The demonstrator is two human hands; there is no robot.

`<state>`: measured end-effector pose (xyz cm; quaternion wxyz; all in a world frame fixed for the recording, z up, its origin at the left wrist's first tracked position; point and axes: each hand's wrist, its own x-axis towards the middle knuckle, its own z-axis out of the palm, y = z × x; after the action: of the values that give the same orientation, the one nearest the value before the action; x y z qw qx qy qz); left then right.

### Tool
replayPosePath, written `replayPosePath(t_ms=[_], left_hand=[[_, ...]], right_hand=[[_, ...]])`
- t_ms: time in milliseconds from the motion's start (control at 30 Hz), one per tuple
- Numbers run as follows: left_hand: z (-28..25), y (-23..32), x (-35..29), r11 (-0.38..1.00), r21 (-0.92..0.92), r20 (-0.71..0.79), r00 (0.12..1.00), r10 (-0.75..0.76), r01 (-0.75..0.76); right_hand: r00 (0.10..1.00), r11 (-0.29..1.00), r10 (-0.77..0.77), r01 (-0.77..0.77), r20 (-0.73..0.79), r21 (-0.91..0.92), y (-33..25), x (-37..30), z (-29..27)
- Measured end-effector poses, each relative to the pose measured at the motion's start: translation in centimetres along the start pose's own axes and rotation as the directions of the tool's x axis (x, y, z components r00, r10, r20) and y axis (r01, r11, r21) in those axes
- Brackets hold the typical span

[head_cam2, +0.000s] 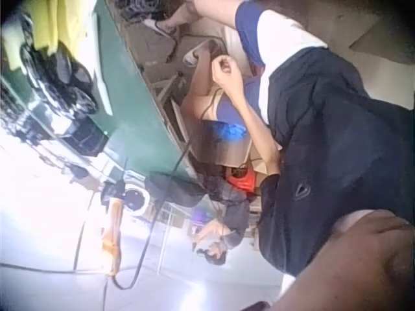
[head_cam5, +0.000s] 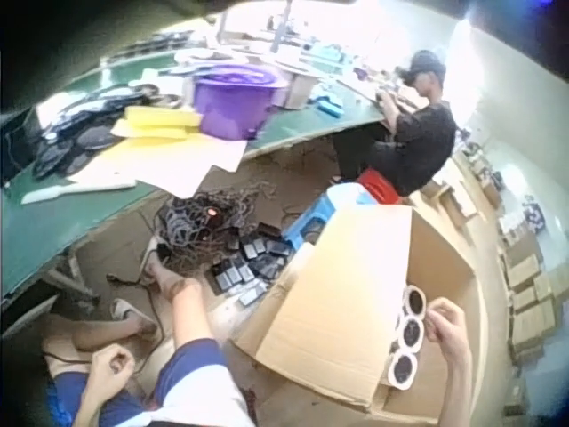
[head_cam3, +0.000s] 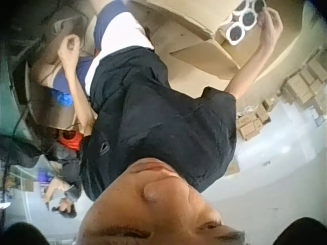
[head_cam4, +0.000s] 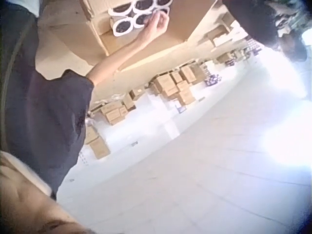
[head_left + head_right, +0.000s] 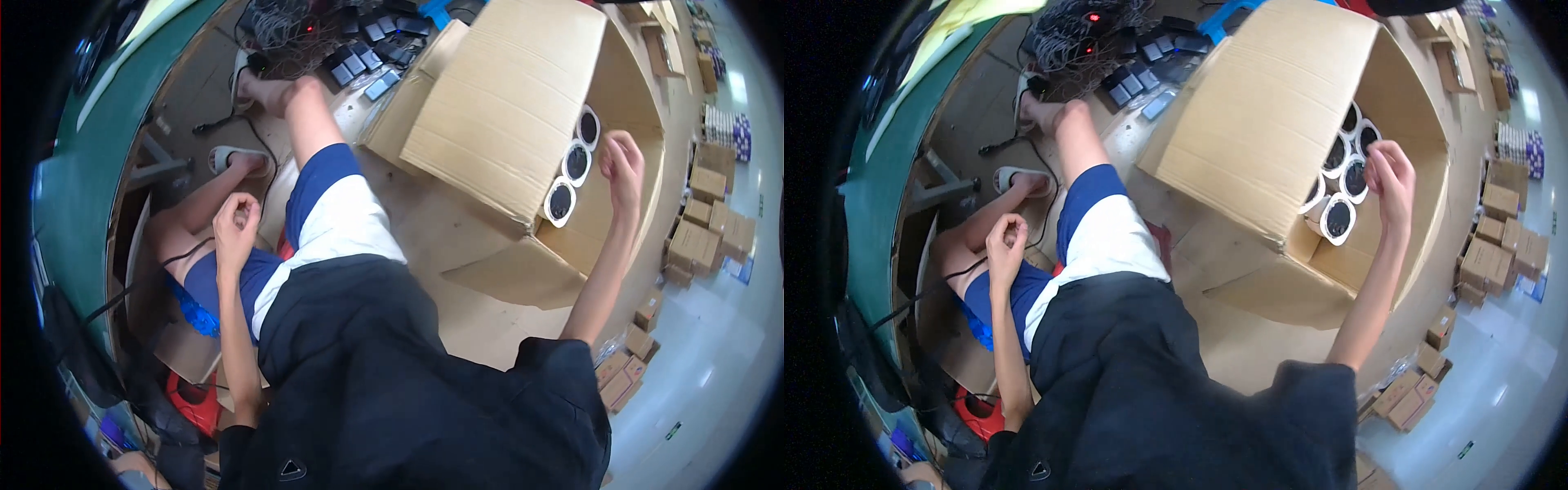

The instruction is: The person assembles the internal components of a circular electronic device by securing a circuit board and a fan assembly into a plastic housing with screws, using an electric screwdriver.

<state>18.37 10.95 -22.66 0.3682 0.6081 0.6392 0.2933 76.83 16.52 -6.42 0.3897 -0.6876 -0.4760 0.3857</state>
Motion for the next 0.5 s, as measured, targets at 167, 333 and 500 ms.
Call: replayPosePath(t_ms=[167,333,500], left_hand=[[3.4,-9.8,-0.1,0.990,0.051,0.176,0.974,-0.141,0.134],[2.5,-15.1,-2.1,0.912,0.351,0.374,0.861,-0.345,0.213],[3.0,-11.9,-1.5,0.911,0.298,0.410,0.823,-0.392,0.286]], right_hand=[[0.943,0.398,0.319,-0.040,0.097,-0.917,20.7,1.3,-11.0],[0.772,0.356,0.635,-0.264,0.025,-0.896,27.5,-1.6,-3.4],[0.676,0.654,0.737,-0.709,0.009,-0.263,24.8,0.6,-2.3]])
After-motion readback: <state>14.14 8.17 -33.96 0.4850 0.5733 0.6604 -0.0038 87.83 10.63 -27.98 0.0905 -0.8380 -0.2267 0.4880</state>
